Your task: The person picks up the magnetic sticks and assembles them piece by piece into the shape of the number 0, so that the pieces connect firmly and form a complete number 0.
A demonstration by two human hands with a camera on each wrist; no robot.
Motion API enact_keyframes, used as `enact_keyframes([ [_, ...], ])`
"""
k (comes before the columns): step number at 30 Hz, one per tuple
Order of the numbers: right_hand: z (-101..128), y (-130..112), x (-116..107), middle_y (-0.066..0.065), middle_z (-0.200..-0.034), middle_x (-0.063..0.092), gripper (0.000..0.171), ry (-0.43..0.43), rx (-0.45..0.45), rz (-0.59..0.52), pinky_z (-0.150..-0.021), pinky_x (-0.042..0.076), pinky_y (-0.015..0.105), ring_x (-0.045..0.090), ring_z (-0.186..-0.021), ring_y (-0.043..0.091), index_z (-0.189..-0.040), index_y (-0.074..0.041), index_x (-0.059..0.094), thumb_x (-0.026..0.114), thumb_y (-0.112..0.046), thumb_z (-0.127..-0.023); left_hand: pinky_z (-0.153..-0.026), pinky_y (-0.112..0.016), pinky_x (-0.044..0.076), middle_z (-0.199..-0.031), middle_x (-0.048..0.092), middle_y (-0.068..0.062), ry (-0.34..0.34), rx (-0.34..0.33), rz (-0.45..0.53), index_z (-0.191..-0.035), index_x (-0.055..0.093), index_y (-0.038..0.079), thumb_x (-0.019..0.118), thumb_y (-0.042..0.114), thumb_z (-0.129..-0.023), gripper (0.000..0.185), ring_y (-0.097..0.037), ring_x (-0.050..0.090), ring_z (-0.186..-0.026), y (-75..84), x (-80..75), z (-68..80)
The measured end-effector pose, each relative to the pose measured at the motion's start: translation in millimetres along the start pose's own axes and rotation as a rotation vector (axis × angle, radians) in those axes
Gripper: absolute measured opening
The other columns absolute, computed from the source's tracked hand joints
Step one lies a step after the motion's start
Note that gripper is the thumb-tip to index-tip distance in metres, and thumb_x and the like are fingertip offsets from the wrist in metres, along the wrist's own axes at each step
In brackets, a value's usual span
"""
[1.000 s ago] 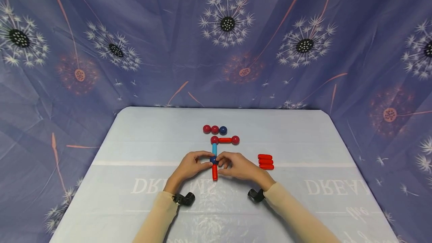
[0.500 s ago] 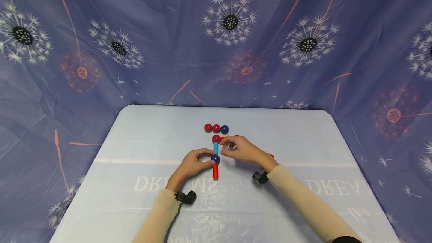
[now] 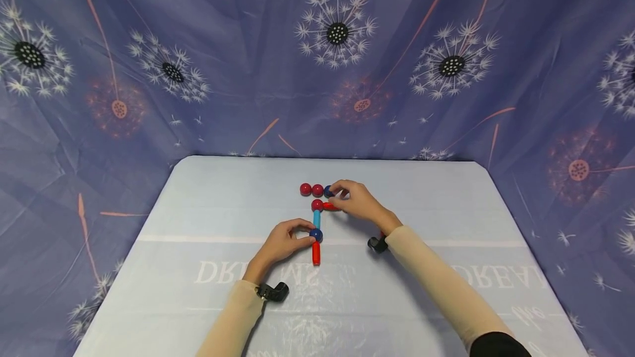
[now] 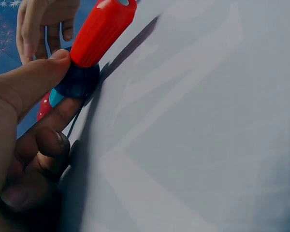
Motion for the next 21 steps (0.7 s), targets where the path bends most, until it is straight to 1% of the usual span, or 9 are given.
enact_keyframes([
  [6,-10.6,12.2,-0.6,0.015,-0.128,0.067,0.045,0.042,0.054,0.031,-0.095,0.055,0.046,0.065,-0.112,0.031,-0.134,-0.005,0.063,0.072,-0.027,-0.096,-0.049,-0.023,0.033,-0.112,0.076,0.0,-0.016,-0.001,-0.015,-0.117,0.077,0.024,0.08,0.033,-0.091,0.028,-0.007,0.04,-0.05,0.2,0.0,-1.4],
  [11,-16.1,21.7,1.8,0.016,-0.13,0.066,0.051,0.031,0.089,0.043,-0.1,0.052,0.048,0.064,-0.115,0.032,-0.14,-0.005,0.059,0.072,-0.028,-0.096,-0.049,-0.023,0.032,-0.112,0.076,0.0,-0.009,0.0,-0.023,-0.117,0.077,0.024,0.08,0.033,-0.091,0.028,-0.006,0.039,-0.049,0.8,0.7,-1.0],
  [15,-18.8,28.2,4.8,0.015,-0.129,0.067,0.052,0.023,0.111,0.043,-0.101,0.052,0.049,0.065,-0.116,0.033,-0.14,-0.007,0.059,0.072,-0.03,-0.096,-0.049,-0.022,0.032,-0.112,0.076,0.0,-0.013,-0.009,-0.023,-0.117,0.077,0.024,0.08,0.033,-0.091,0.028,-0.007,0.039,-0.05,1.1,0.8,-0.6],
  [21,-23.1,32.3,8.1,0.015,-0.125,0.068,0.05,0.014,0.106,0.042,-0.099,0.052,0.049,0.065,-0.114,0.032,-0.14,-0.006,0.059,0.072,-0.028,-0.096,-0.049,-0.023,0.033,-0.112,0.075,0.001,-0.009,-0.016,-0.024,-0.118,0.077,0.025,0.08,0.033,-0.091,0.028,-0.006,0.04,-0.048,1.8,0.3,-0.4],
])
Point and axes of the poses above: each hand's wrist, its own z-axis away from the middle knuckle, its own x-axis out of the palm, y = z × x, the point moved 1 cm from there along -z, towards the middle knuckle
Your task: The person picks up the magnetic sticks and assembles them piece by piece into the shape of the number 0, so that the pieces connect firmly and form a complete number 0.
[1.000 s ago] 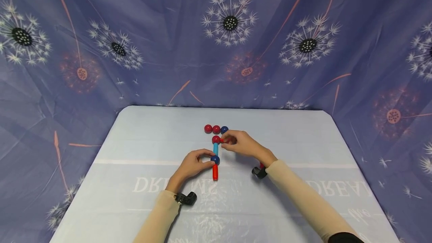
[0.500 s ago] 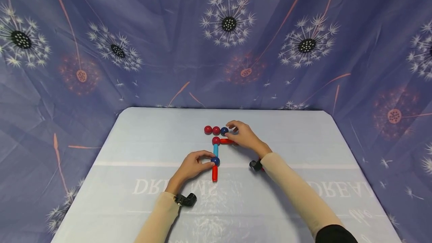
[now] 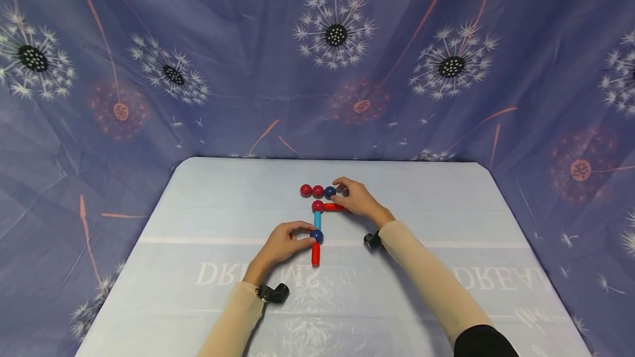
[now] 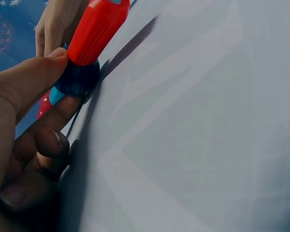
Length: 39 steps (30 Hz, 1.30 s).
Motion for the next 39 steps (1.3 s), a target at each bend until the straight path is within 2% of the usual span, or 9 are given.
enact_keyframes([
  [11,-5.1,-7.1,1.4,0.016,-0.126,0.068,0.048,-0.039,0.002,0.046,-0.099,0.052,0.047,0.063,-0.112,0.029,-0.14,-0.008,0.059,0.069,-0.028,-0.097,-0.048,-0.023,0.033,-0.111,0.076,0.0,-0.007,0.013,-0.003,-0.117,0.077,0.025,0.08,0.033,-0.091,0.028,-0.006,0.04,-0.048,1.8,-0.9,-0.9],
  [22,-2.6,-3.3,6.9,0.014,-0.123,0.068,0.044,-0.016,0.024,0.057,-0.098,0.053,0.045,0.064,-0.109,0.026,-0.136,-0.01,0.061,0.069,-0.027,-0.097,-0.048,-0.022,0.033,-0.112,0.076,0.0,-0.022,0.017,0.0,-0.118,0.077,0.024,0.079,0.033,-0.091,0.028,-0.007,0.04,-0.049,2.2,0.5,1.4],
  [32,1.8,-2.1,7.2,0.009,-0.107,0.068,0.035,0.029,0.023,0.035,-0.088,0.053,0.04,0.061,-0.094,0.021,-0.128,-0.009,0.065,0.07,-0.022,-0.096,-0.048,-0.023,0.032,-0.111,0.075,0.001,-0.007,0.007,0.004,-0.117,0.077,0.025,0.079,0.034,-0.091,0.028,-0.007,0.04,-0.05,0.4,1.6,2.0],
  [39,5.9,-0.1,6.6,0.009,-0.109,0.068,0.036,0.034,0.032,0.011,-0.09,0.053,0.041,0.062,-0.097,0.022,-0.129,-0.01,0.064,0.071,-0.024,-0.097,-0.05,-0.022,0.032,-0.108,0.074,0.002,0.002,-0.008,-0.007,-0.117,0.078,0.026,0.08,0.034,-0.091,0.027,-0.006,0.04,-0.051,-0.5,0.2,3.4],
])
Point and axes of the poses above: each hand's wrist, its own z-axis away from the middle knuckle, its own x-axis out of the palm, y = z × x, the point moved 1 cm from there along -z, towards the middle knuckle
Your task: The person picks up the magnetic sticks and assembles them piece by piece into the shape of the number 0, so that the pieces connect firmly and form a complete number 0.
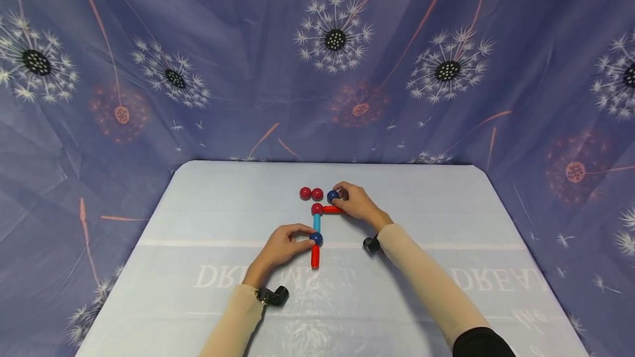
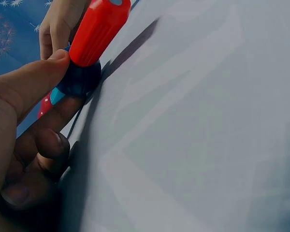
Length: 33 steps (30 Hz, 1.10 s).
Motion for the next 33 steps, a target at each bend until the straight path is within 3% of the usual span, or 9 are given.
enact_keyframes([
  [5,5.3,-0.1,-1.8,0.009,-0.109,0.068,0.036,0.014,-0.01,0.004,-0.092,0.052,0.044,0.06,-0.099,0.024,-0.13,-0.01,0.064,0.07,-0.023,-0.097,-0.05,-0.022,0.032,-0.108,0.074,0.003,0.004,0.011,-0.009,-0.117,0.078,0.026,0.079,0.035,-0.091,0.027,-0.007,0.04,-0.053,0.6,1.2,-1.4],
  [9,8.9,-3.2,-3.6,0.009,-0.109,0.069,0.036,0.079,-0.028,-0.022,-0.098,0.051,0.047,0.062,-0.106,0.027,-0.129,-0.01,0.065,0.07,-0.023,-0.096,-0.052,-0.022,0.032,-0.11,0.074,0.003,0.005,0.012,-0.022,-0.118,0.078,0.027,0.079,0.035,-0.091,0.028,-0.007,0.04,-0.054,2.4,0.4,-2.4],
  [16,19.1,-8.3,-1.0,0.009,-0.112,0.07,0.037,0.175,-0.048,-0.106,-0.085,0.051,0.041,0.062,-0.098,0.026,-0.129,-0.011,0.066,0.071,-0.025,-0.095,-0.051,-0.023,0.033,-0.112,0.075,0.002,0.008,0.008,-0.008,-0.118,0.077,0.024,0.079,0.033,-0.092,0.028,-0.009,0.042,-0.054,1.1,-0.9,-3.0],
  [22,31.2,-10.0,1.1,0.01,-0.109,0.072,0.035,0.26,-0.052,-0.112,-0.099,0.045,0.05,0.06,-0.11,0.032,-0.125,-0.01,0.069,0.073,-0.025,-0.094,-0.052,-0.022,0.034,-0.114,0.076,-0.001,0.001,0.016,-0.005,-0.119,0.076,0.022,0.079,0.034,-0.092,0.03,-0.007,0.042,-0.055,1.9,2.0,-3.7],
  [28,46.3,-14.3,1.5,0.009,-0.108,0.072,0.035,0.264,-0.043,-0.128,-0.103,0.043,0.052,0.059,-0.115,0.033,-0.126,-0.01,0.069,0.074,-0.025,-0.094,-0.052,-0.022,0.033,-0.112,0.077,0.0,0.016,0.008,-0.011,-0.118,0.076,0.022,0.08,0.031,-0.091,0.028,-0.007,0.042,-0.055,1.5,2.5,-0.9],
  [33,60.4,-19.4,0.9,0.007,-0.11,0.071,0.035,0.251,-0.043,-0.17,-0.091,0.048,0.048,0.061,-0.107,0.028,-0.127,-0.012,0.068,0.074,-0.023,-0.095,-0.052,-0.023,0.034,-0.112,0.077,-0.001,0.013,0.017,-0.003,-0.118,0.076,0.022,0.079,0.033,-0.092,0.029,-0.007,0.042,-0.055,0.9,1.8,-1.1],
])
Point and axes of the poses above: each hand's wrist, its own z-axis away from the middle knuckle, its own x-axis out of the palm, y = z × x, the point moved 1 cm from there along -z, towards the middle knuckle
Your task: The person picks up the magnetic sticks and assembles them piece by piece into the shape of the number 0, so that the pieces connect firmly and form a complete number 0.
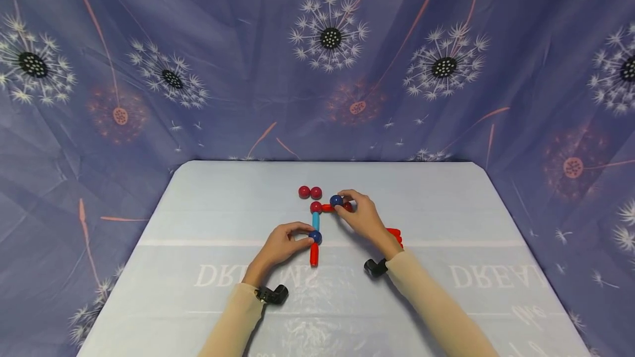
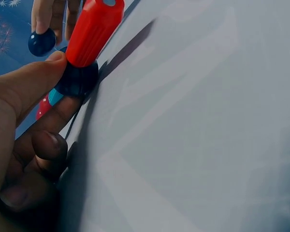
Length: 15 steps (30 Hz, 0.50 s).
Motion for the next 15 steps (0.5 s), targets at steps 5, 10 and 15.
enact_keyframes([
  [5,15.2,-5.3,2.0,0.004,-0.11,0.07,0.034,-0.032,0.011,-0.052,-0.092,0.052,0.05,0.063,-0.106,0.029,-0.127,-0.014,0.068,0.074,-0.024,-0.095,-0.052,-0.022,0.034,-0.111,0.077,0.0,0.006,-0.007,-0.002,-0.118,0.077,0.023,0.08,0.032,-0.091,0.028,-0.006,0.041,-0.053,0.4,-1.3,0.4],
  [10,30.1,-5.0,7.9,0.001,-0.111,0.071,0.034,-0.062,0.025,-0.049,-0.101,0.052,0.049,0.063,-0.112,0.027,-0.126,-0.016,0.068,0.075,-0.024,-0.094,-0.052,-0.022,0.035,-0.112,0.077,0.0,0.007,-0.005,-0.011,-0.118,0.076,0.023,0.079,0.032,-0.091,0.029,-0.006,0.041,-0.054,0.4,-0.9,0.5],
  [15,42.5,-3.4,13.9,-0.003,-0.11,0.068,0.032,-0.087,0.047,-0.037,-0.101,0.052,0.046,0.063,-0.109,0.022,-0.125,-0.021,0.067,0.076,-0.024,-0.094,-0.054,-0.022,0.035,-0.113,0.077,0.001,0.002,-0.009,-0.029,-0.119,0.076,0.024,0.079,0.034,-0.092,0.029,-0.006,0.042,-0.055,0.6,-0.4,0.9],
])
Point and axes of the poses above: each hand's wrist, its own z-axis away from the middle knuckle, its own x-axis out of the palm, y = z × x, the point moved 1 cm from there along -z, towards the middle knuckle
